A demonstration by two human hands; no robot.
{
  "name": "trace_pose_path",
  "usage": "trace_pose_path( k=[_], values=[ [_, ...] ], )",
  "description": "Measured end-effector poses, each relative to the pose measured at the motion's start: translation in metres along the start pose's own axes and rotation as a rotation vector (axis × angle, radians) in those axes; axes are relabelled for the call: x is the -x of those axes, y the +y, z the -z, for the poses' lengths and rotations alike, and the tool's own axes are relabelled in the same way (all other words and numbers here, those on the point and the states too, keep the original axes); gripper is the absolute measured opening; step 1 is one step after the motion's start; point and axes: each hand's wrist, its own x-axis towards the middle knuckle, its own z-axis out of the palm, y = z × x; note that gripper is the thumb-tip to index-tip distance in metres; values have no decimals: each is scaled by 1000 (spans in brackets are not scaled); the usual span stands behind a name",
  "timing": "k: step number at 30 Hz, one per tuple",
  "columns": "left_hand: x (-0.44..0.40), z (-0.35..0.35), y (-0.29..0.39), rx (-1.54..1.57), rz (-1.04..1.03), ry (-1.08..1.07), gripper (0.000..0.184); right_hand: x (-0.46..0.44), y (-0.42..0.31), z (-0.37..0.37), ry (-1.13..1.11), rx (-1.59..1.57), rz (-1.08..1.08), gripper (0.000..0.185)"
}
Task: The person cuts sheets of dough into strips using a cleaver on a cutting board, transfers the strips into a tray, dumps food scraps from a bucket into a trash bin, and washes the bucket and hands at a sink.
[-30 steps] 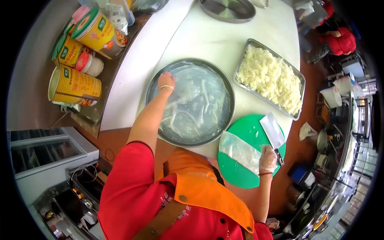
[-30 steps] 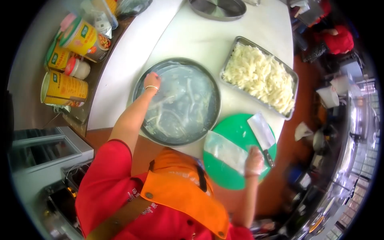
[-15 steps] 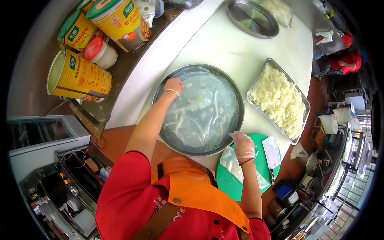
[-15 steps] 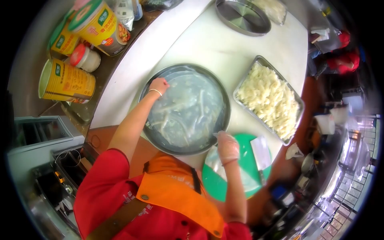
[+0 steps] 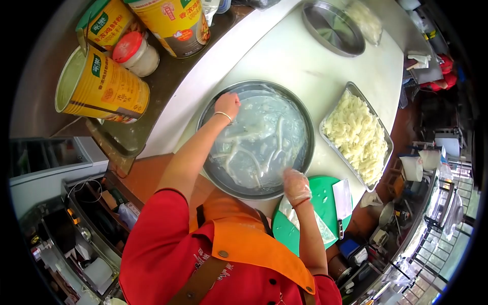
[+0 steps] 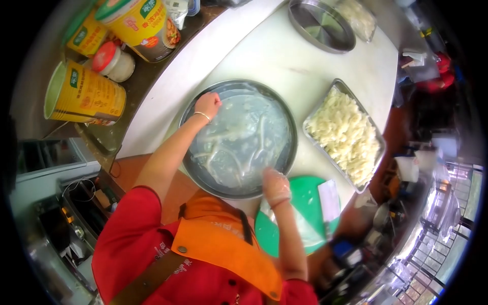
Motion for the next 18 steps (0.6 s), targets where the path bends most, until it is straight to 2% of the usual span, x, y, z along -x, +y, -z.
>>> trace_pose_path(
  k=[5, 8, 11, 14, 18],
  values=[
    [1, -9, 5, -183, -147, 267, 31, 11, -1, -11, -45, -30, -40, 11],
    [9, -14, 12, -217, 152, 148, 32, 19, -3, -6, -21, -87, -84, 12],
    [18, 0, 14, -178, 312, 127, 32, 28, -6, -3, -2, -131, -118, 15],
    [10, -2, -3, -174, 347, 17, 31, 37, -8, -8, -33, -115, -113, 18],
    [8, 8, 8, -265, 51, 162, 19, 41, -13, -13, -109, -157, -166, 19]
  ],
)
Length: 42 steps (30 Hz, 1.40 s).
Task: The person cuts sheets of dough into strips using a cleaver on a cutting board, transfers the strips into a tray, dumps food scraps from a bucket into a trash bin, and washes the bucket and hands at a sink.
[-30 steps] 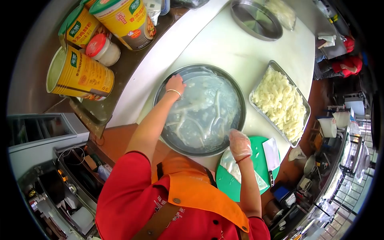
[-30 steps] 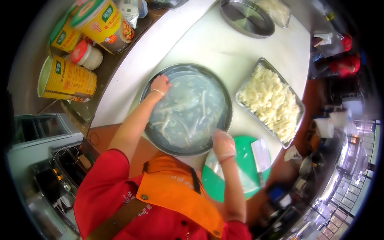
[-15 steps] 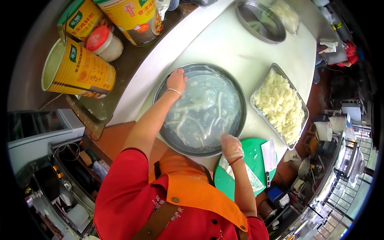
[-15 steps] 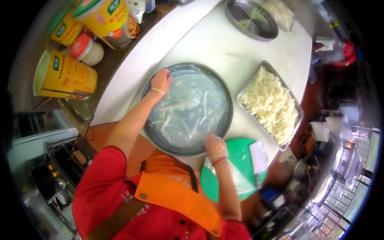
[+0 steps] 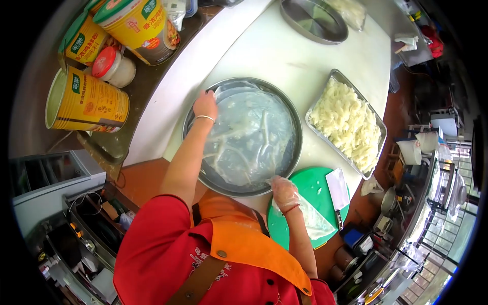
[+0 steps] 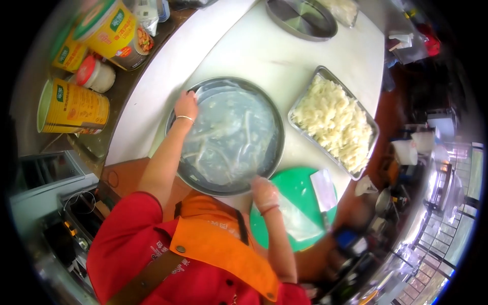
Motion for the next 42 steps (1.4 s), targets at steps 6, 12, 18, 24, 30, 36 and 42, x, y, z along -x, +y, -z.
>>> trace_pose_path(
  k=[6, 12, 18, 24, 30, 36, 42],
  values=[
    [5, -16, 2, 23, -343, 51, 10, 7, 15, -29, 100, -114, 37, 19],
    [39, -16, 30, 362, -211, 75, 7, 0, 0, -12, 64, -61, 72, 15],
    [-2, 8, -6, 345, -69, 331, 5, -8, 4, -12, 64, 70, 142, 12],
    [4, 23, 8, 212, -540, 49, 16, -15, 7, -24, 28, 47, 135, 12],
    [-8, -30, 66, 326, -572, 19, 16, -16, 5, -21, 82, 1, 124, 10],
    [-30, -47, 105, 353, -591, -52, 15, -11, -3, -4, 25, -85, 14, 21],
    [-51, -63, 126, 335, -493, -211, 14, -4, 3, -16, 4, -148, -46, 21]
  ],
)
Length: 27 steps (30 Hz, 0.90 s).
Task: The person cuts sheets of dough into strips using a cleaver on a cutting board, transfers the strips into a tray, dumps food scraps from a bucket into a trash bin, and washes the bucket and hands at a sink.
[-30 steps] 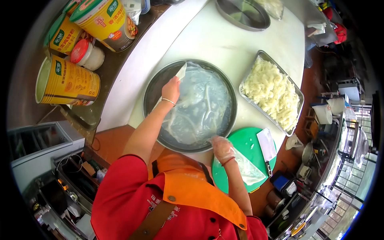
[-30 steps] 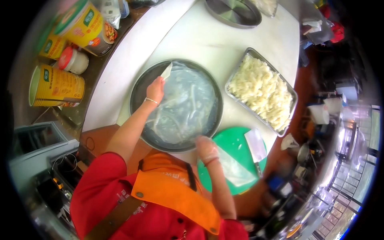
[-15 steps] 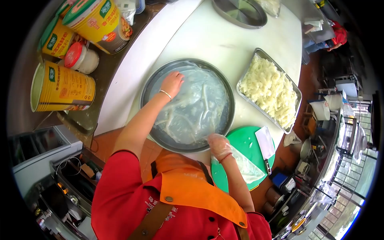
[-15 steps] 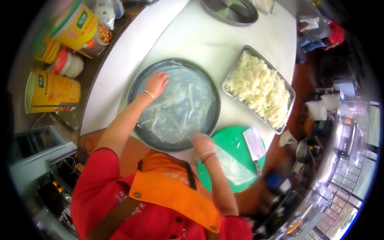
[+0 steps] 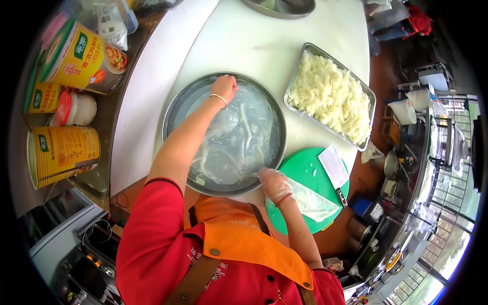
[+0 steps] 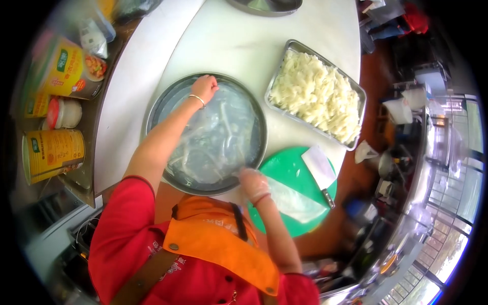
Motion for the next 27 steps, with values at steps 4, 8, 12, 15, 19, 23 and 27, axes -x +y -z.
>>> trace_pose_path(
  k=[4, 8, 12, 15, 19, 23, 27],
  values=[
    [-14, 5, -4, -19, 91, -177, 13, 0, 0, 0, -25, -20, -39, 16],
    [-16, 13, 1, -90, 120, -256, 14, -1, 14, -21, 11, -11, 29, 20],
    [-14, 9, -3, -58, 57, -209, 15, -3, 12, -13, 28, -62, 18, 35],
    [-12, 3, -5, -54, 45, -132, 15, -3, 13, -13, 40, -45, 38, 34],
    [-11, 3, -3, -60, 123, -135, 15, -6, 15, -14, 40, -30, 53, 34],
    [-9, 4, -5, -34, 62, -150, 15, -4, 12, -5, 33, -54, 33, 34],
    [-6, 11, -4, -44, -85, -145, 14, -5, 4, 6, 6, -60, -21, 33]
  ],
)
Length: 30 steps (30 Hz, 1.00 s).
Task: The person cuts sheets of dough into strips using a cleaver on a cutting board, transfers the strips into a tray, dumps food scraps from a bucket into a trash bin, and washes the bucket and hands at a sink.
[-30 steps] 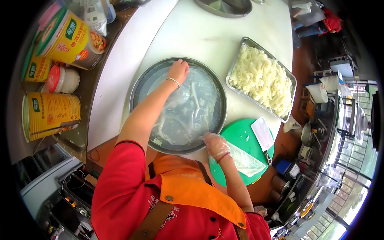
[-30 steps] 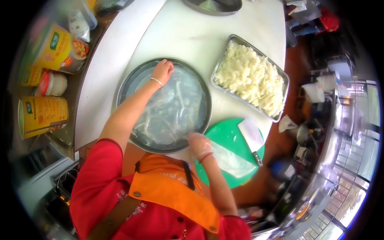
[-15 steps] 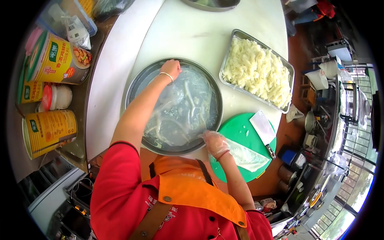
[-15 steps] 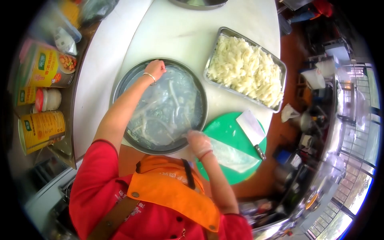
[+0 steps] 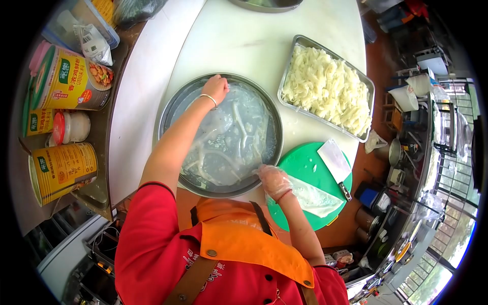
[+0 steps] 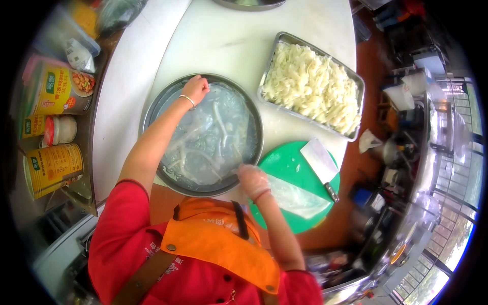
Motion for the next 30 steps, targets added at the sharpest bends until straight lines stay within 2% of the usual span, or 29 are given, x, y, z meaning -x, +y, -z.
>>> trace_pose_path(
  k=[7, 10, 13, 16, 19, 22, 24, 26, 29, 30],
  values=[
    [18, -1, 9, -274, -350, 174, 11, -4, -1, 0, 25, 20, 13, 31],
    [30, -3, 9, -161, -330, 282, 10, -5, -3, 3, 22, 64, 23, 27],
    [39, 7, 12, -220, -204, 264, 12, -8, 0, 0, 51, 59, 68, 23],
    [37, 6, 8, -208, -320, 162, 11, -15, 2, -7, 79, 95, 132, 23],
    [40, 2, 18, -138, -303, 4, 12, -34, -4, -2, 46, 70, 204, 22],
    [52, -4, 27, -87, -437, 5, 14, -75, -18, 11, 83, -546, -75, 27],
    [62, -8, 32, -71, -449, 18, 18, -109, -31, 33, 56, -1065, -308, 36],
    [75, -10, 38, -41, -467, 10, 20, -151, -25, 26, 82, -1340, -327, 35],
    [95, -12, 44, 21, -475, -10, 23, -195, -23, 23, 84, -1496, -309, 31],
    [101, -11, 44, 37, -459, 0, 24, -219, -7, 1, 138, -1334, -263, 29]
  ],
)
